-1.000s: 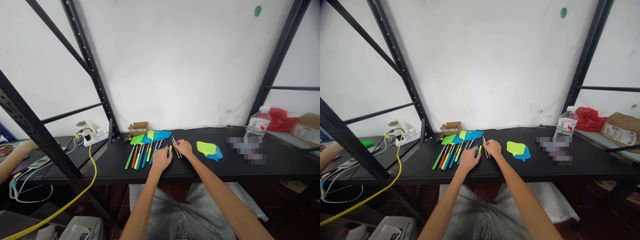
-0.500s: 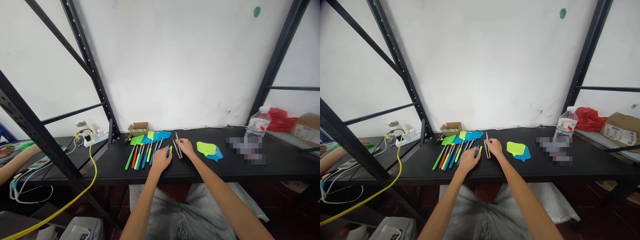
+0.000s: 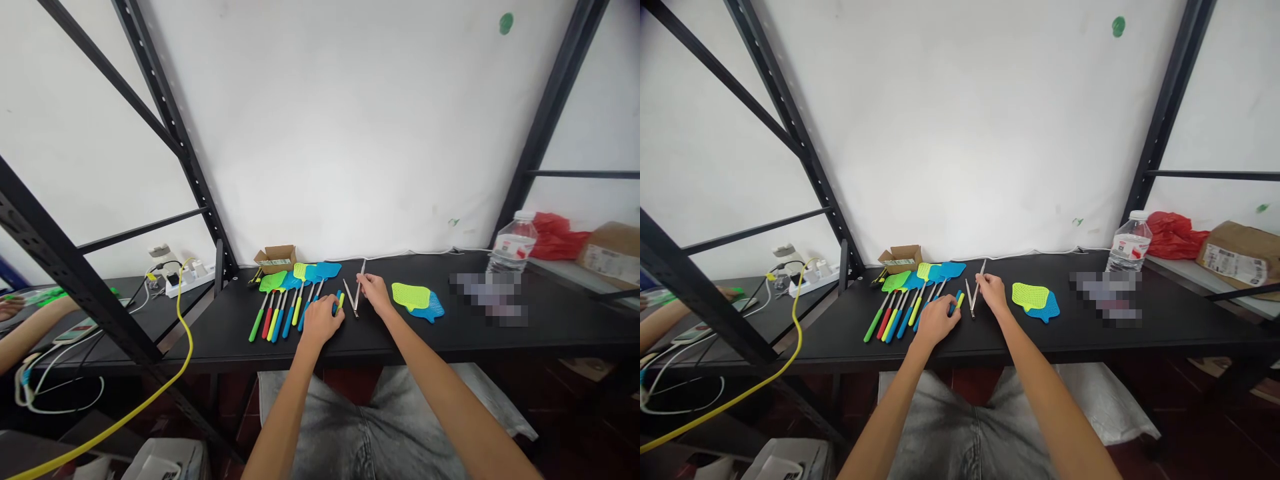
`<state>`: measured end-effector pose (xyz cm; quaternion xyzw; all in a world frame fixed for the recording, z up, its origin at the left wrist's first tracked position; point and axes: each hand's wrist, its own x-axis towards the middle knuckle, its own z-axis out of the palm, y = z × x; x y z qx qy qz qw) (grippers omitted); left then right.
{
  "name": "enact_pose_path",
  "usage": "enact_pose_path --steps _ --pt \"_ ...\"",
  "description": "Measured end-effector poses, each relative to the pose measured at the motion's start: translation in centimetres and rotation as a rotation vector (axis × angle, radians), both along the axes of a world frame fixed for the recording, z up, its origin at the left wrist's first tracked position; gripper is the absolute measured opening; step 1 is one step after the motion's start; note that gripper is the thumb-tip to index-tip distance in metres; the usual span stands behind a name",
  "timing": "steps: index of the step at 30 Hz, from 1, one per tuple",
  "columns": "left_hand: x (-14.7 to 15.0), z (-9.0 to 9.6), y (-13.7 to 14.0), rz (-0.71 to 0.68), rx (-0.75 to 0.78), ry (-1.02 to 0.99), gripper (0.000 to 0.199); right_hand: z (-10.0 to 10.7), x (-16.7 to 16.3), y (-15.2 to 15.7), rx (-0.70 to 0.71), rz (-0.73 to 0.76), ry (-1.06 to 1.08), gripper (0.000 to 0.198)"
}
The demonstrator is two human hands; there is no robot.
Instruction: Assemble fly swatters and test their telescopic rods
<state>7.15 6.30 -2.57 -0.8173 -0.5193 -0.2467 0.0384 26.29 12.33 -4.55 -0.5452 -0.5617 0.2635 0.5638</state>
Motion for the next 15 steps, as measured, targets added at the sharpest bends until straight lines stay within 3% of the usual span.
enact_pose_path --steps 15 --pt "0.28 0.02 -0.24 0.04 -0.001 0.007 0.022 -0.57 0.03 0.62 0.074 -0.017 0.394 0.038"
